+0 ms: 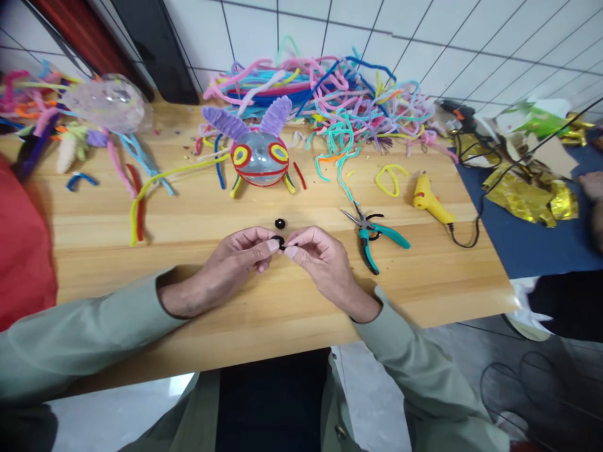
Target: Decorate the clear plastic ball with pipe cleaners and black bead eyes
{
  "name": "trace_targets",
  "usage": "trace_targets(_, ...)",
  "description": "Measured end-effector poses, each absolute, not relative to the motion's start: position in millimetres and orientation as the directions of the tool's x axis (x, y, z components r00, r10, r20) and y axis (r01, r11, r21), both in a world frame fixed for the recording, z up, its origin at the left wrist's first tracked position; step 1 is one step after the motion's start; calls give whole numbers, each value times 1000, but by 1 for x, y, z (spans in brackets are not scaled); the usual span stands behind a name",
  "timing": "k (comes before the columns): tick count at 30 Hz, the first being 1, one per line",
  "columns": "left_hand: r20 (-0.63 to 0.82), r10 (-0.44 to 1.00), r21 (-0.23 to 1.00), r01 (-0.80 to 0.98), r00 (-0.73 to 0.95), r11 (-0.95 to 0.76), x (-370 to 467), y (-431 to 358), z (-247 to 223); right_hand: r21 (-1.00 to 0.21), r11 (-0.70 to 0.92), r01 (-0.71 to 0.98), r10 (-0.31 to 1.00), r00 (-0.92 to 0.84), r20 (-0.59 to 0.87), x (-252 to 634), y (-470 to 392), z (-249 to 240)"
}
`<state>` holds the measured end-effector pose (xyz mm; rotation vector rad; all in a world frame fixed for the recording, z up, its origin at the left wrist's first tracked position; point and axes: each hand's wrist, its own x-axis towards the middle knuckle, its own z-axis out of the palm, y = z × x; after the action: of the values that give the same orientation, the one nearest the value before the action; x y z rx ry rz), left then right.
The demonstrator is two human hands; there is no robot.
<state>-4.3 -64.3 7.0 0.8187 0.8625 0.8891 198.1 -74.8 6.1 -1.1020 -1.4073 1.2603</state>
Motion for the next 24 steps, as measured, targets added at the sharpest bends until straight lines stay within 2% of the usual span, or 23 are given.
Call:
trace_targets(8,-321,874,827,-343,364,446,-4,-60,12,-984,168,59,972,-176,156,199,-78,1)
trace_targets(16,-357,861,813,-334,362,477,-3,-57,14,-957,245,156,958,-192,214,202,-79,-5)
trace_targets(21,-292,873,850,-312,390,424,-6,-57,9,-973,194,124,970,-169,172,202,-79,0)
trace_targets(24,-218,878,914,-225,427,337,-8,-56,8,-982,135,134,986,-117,119,203,-79,3)
